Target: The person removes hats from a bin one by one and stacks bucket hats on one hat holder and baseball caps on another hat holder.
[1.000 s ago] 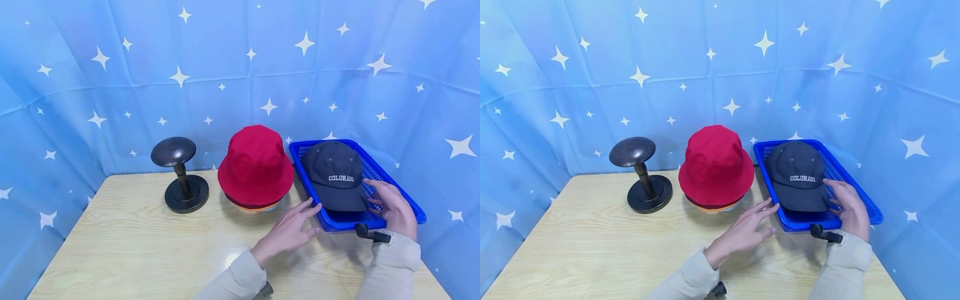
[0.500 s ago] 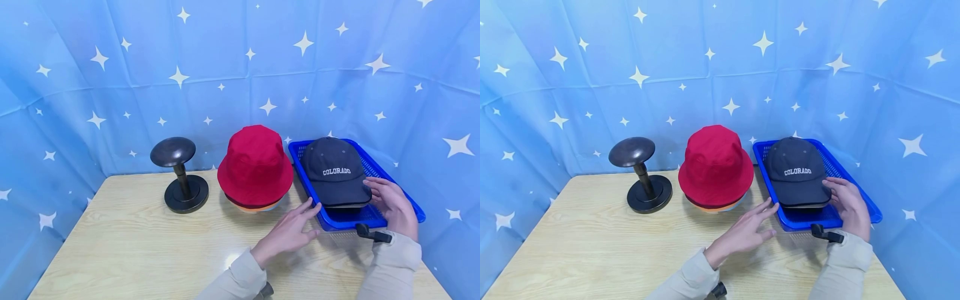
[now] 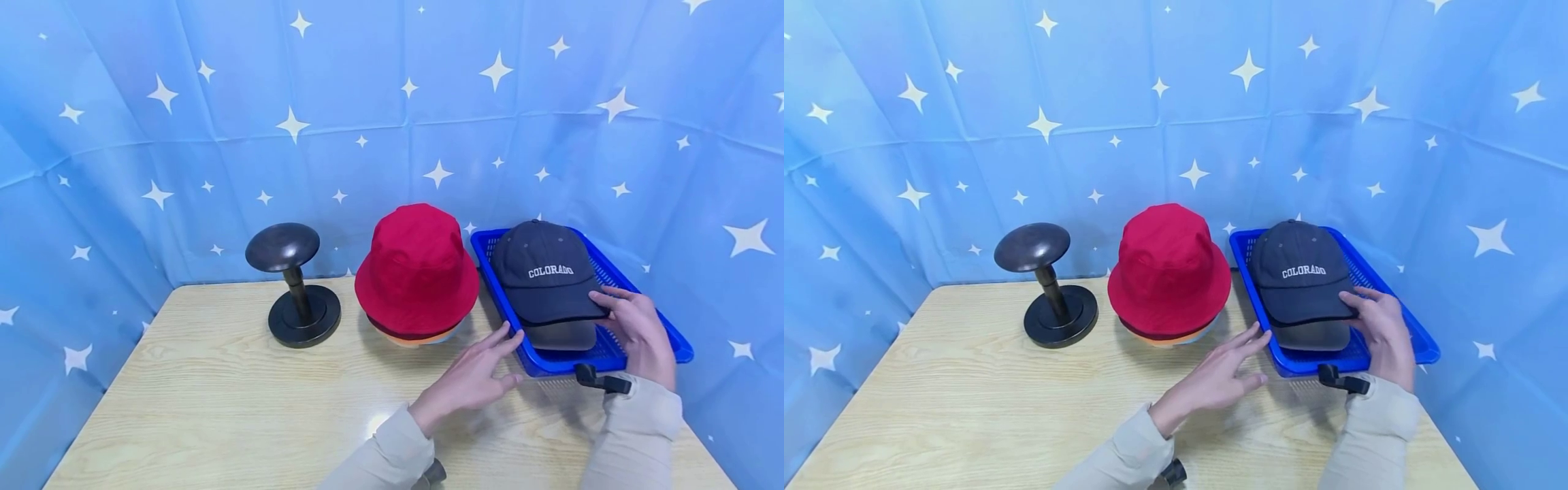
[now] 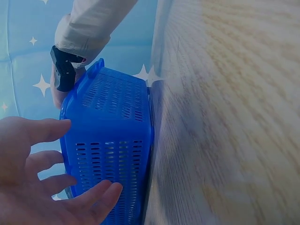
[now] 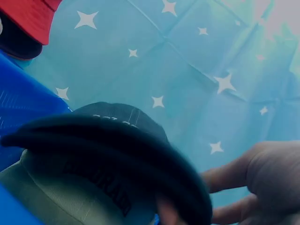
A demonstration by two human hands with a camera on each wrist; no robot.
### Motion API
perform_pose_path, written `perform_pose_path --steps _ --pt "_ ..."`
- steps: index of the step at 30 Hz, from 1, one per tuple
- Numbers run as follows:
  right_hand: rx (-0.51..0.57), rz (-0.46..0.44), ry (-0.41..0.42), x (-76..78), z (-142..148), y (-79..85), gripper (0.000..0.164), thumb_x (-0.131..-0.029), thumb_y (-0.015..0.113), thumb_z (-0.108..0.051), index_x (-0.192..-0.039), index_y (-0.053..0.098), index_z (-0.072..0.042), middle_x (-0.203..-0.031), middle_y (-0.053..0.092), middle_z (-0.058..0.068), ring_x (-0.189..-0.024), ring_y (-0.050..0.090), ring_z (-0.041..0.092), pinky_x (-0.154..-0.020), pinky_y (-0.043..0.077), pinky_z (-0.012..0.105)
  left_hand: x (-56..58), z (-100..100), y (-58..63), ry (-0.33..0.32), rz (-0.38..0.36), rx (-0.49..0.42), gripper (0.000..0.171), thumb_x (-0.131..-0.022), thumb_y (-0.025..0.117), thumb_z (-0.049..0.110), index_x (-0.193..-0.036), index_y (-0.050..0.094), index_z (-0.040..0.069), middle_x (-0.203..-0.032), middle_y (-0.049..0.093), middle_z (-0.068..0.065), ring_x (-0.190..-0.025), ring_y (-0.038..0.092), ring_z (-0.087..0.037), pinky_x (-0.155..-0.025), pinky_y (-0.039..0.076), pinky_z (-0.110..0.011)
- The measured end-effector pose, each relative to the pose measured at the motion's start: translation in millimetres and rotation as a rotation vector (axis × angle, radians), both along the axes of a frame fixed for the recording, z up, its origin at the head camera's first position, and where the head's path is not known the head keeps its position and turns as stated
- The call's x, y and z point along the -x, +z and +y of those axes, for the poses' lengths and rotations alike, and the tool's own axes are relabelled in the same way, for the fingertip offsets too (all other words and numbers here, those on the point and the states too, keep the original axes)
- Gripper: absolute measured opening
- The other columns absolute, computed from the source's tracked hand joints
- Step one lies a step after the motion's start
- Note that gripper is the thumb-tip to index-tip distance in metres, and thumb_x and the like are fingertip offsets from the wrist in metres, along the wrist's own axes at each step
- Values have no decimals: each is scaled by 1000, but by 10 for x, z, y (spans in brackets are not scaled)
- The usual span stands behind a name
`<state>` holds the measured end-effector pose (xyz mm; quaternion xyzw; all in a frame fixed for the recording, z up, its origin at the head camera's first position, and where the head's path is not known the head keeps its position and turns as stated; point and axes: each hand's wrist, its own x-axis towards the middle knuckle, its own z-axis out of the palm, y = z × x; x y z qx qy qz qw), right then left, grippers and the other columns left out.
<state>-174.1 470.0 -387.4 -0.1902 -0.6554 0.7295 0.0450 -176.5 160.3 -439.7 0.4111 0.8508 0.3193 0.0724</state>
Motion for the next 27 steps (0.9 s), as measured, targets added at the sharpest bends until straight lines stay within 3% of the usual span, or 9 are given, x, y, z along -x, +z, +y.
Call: perform_pose_path --steps 4,7,11,15,18,20,22,24,27 --pt "-153 -120 15 -12 -2 46 43 -97 73 -29 -133 55 -13 -88 63 -24 -75 67 0 -70 57 18 4 -5 5 0 0 -1 68 -102 61 40 -162 30 33 -173 21 6 -153 39 -23 -120 41 -39" --pt "-219 -174 15 -14 -7 65 7 -97 72 -33 -97 72 -26 -87 61 -25 -78 63 -1 -72 54 17 2 -4 2 1 4 1 68 -102 61 40 -162 30 33 -172 21 6 -153 40 -23 -121 41 -39" --pt "-278 -278 -3 1 -19 82 28 -96 72 -39 -70 71 -30 -74 59 -21 -73 61 2 -76 48 20 -1 -5 6 -2 4 2 68 -102 61 40 -162 30 32 -173 21 5 -153 39 -23 -121 40 -39" --pt "-384 -385 16 -6 -21 113 42 -94 70 -54 -60 63 -30 -72 51 -17 -83 56 9 -87 37 34 -1 -5 13 -10 -4 5 68 -103 60 41 -163 29 32 -173 19 5 -153 39 -25 -122 39 -41" --pt "-513 -411 19 -16 -40 140 51 -93 66 -62 -56 55 -28 -83 44 -6 -98 47 20 -89 33 41 -1 -7 13 -11 -13 10 69 -103 60 41 -163 28 33 -173 18 6 -153 39 -25 -122 39 -41" --pt "-584 -407 -15 -11 -75 155 56 -94 65 -61 -55 46 -25 -83 36 -1 -99 42 25 -85 33 41 -3 -9 11 -11 -19 13 69 -103 60 41 -163 28 33 -173 18 7 -153 39 -25 -123 39 -41" --pt "-634 -365 -17 8 -116 165 56 -97 61 -57 -56 45 -23 -79 36 -2 -92 46 24 -79 38 38 -3 -10 9 -12 -24 13 69 -103 60 41 -163 27 33 -173 17 7 -153 39 -26 -123 38 -41" --pt "-556 -288 4 37 -157 163 51 -102 57 -49 -61 45 -20 -74 40 -6 -81 55 17 -75 49 30 -2 -10 7 -13 -27 14 69 -103 60 41 -163 27 34 -173 17 7 -153 39 -26 -123 38 -41" --pt "-265 -116 40 87 -212 144 28 -107 52 -30 -86 52 -12 -73 56 -9 -66 65 7 -67 61 24 2 -10 5 -12 -28 11 69 -103 60 41 -163 26 34 -173 17 7 -153 38 -25 -123 38 -41"
